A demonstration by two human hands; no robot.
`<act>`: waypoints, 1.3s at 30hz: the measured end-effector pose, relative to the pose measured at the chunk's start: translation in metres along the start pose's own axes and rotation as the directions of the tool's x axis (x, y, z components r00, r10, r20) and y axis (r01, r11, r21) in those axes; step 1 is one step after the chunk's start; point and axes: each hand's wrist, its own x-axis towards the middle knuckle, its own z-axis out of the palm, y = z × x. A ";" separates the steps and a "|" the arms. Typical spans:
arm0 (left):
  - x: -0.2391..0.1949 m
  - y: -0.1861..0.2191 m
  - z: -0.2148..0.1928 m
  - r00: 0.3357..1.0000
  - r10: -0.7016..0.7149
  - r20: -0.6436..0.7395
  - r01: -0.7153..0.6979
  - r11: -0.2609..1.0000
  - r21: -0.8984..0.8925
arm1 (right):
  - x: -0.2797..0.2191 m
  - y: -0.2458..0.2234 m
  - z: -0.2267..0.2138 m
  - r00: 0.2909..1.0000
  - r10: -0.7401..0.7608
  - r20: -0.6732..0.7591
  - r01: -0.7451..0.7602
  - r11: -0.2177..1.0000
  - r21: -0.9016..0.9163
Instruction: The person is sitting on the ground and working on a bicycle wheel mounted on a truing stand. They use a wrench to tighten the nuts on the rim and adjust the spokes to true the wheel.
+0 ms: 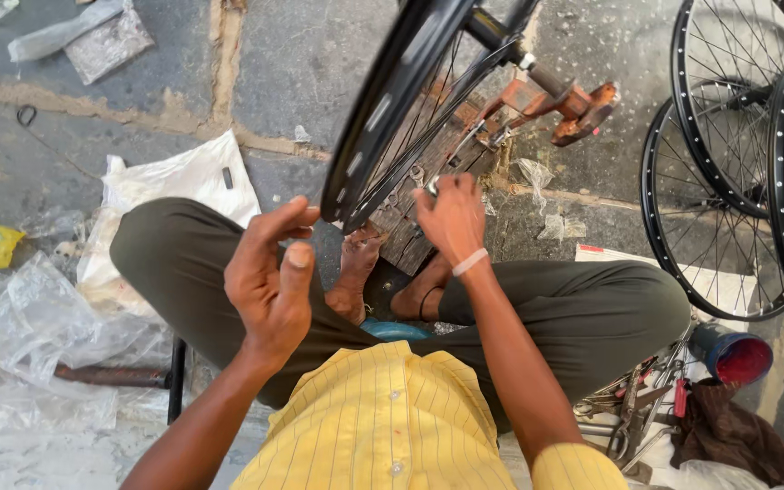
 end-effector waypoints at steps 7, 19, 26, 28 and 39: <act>0.022 0.012 0.014 0.989 0.014 0.146 -0.050 0.968 0.248 | -0.036 -0.092 -0.130 0.847 -0.396 -0.356 0.532 0.654 0.538; 0.082 0.036 0.028 0.896 -0.387 0.219 0.435 0.659 -0.614 | 0.009 -0.124 -0.184 0.782 -0.556 -0.280 0.565 0.445 0.694; 0.113 -0.028 0.001 0.612 -0.436 0.660 0.691 0.701 -0.177 | -0.038 -0.111 -0.132 0.755 -0.308 -0.578 0.630 0.584 0.512; 0.131 -0.043 -0.009 0.477 -0.399 0.783 0.712 0.698 -0.078 | -0.057 -0.112 -0.109 0.797 -0.384 -0.467 0.585 0.683 0.437; 0.147 -0.077 -0.010 0.151 -0.312 0.938 0.932 0.362 -0.029 | -0.044 -0.088 -0.027 0.802 -0.514 -0.305 0.590 0.762 0.268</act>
